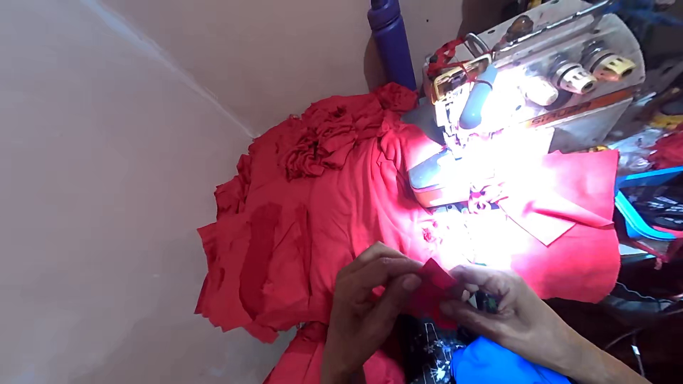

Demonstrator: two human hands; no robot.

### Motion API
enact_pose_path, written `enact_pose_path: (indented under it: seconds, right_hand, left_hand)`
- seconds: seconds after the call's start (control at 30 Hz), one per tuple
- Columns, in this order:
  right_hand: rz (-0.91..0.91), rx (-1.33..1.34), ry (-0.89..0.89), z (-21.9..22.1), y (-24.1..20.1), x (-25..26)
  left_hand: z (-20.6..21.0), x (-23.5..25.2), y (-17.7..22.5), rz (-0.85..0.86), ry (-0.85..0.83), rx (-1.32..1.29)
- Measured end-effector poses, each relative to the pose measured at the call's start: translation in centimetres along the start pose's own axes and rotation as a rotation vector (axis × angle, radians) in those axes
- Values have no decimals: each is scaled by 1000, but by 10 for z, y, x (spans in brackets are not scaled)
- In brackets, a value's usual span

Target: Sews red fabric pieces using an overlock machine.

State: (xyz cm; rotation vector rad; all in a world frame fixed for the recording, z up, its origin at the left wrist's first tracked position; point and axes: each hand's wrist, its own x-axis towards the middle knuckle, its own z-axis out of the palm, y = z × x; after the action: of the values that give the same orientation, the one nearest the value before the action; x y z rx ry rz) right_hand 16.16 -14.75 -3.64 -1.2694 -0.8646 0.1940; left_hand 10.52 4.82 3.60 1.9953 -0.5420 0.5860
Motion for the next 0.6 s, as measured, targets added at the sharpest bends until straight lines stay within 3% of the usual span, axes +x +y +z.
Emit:
enact_pose_path:
  seconds: [0.17,0.37,0.5,0.6]
  right_hand:
    - [-72,-244,112,-5,4,2]
    - [-152,-448,286,-22,8,27]
    - [82,-410,482,-38,29,56]
    - [299,-482,516,-50,34,70]
  left_hand:
    - [6,8,-14,13,86,1]
    - [27,62,-52,-14,225,83]
    - [53,105,-101,-109,263,91]
    - [72,121,-130,-165,209,302]
